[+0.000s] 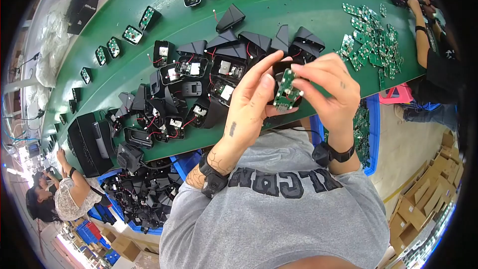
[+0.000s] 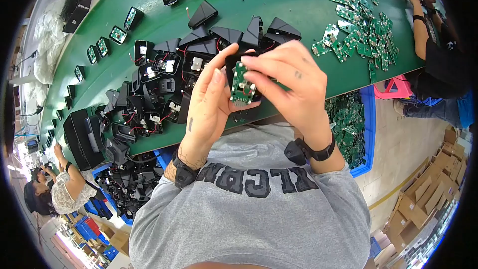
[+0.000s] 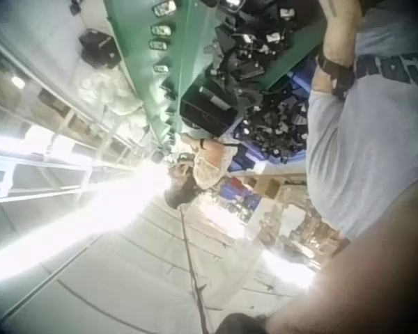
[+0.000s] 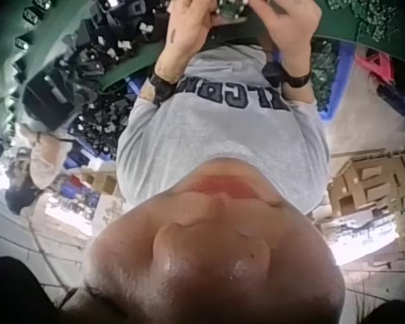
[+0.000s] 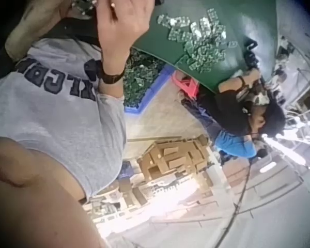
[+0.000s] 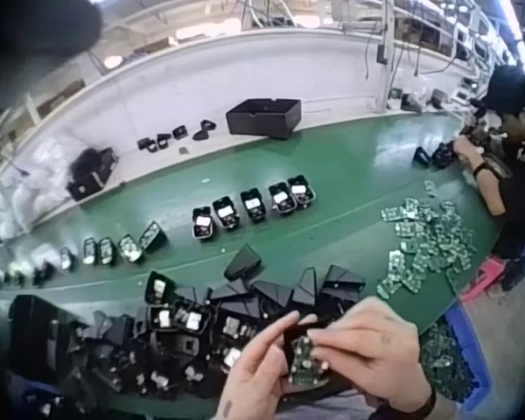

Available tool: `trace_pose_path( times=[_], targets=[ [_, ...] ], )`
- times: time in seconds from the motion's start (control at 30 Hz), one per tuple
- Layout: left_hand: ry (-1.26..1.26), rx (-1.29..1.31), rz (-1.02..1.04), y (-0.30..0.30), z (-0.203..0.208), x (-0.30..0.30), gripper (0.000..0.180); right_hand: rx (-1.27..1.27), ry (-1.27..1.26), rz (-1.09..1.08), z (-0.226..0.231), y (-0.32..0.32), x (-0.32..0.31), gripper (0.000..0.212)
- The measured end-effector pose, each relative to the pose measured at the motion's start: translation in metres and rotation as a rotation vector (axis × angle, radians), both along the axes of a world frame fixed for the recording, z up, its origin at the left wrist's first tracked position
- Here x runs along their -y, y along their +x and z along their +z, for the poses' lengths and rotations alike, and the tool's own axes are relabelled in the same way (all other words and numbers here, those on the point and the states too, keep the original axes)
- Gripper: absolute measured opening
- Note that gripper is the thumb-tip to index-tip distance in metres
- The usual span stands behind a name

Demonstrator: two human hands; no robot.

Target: The person picks up a plastic housing and a circuit board, fits the board into the housing, and presses them together. This process is repeated with several units, which are then placed onto the green work surface.

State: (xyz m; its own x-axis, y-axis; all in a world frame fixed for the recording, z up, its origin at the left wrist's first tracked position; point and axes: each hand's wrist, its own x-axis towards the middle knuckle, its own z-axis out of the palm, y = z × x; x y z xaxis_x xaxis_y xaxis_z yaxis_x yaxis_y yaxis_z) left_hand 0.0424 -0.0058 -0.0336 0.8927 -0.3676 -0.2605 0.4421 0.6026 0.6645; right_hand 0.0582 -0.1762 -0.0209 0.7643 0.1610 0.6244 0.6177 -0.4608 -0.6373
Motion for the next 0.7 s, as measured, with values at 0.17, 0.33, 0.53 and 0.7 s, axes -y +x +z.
trace_pose_path(
  times=[0.17,0.33,0.53,0.7],
  targets=[
    [0.174,0.248,-0.042,-0.002,0.004,-0.003,0.084,0.043,-0.058,-0.077,-0.001,0.001,-0.002,0.026],
    [0.193,0.114,-0.077,-0.004,0.014,0.001,0.088,0.116,-0.088,-0.190,-0.010,-0.003,-0.008,0.025],
    [0.156,0.196,-0.078,-0.008,0.006,0.006,0.083,0.124,0.058,-0.268,-0.024,-0.007,-0.018,0.014],
    [0.163,0.219,-0.076,-0.009,0.000,0.011,0.079,0.008,0.103,-0.240,-0.024,-0.007,-0.018,0.013]
  ],
)
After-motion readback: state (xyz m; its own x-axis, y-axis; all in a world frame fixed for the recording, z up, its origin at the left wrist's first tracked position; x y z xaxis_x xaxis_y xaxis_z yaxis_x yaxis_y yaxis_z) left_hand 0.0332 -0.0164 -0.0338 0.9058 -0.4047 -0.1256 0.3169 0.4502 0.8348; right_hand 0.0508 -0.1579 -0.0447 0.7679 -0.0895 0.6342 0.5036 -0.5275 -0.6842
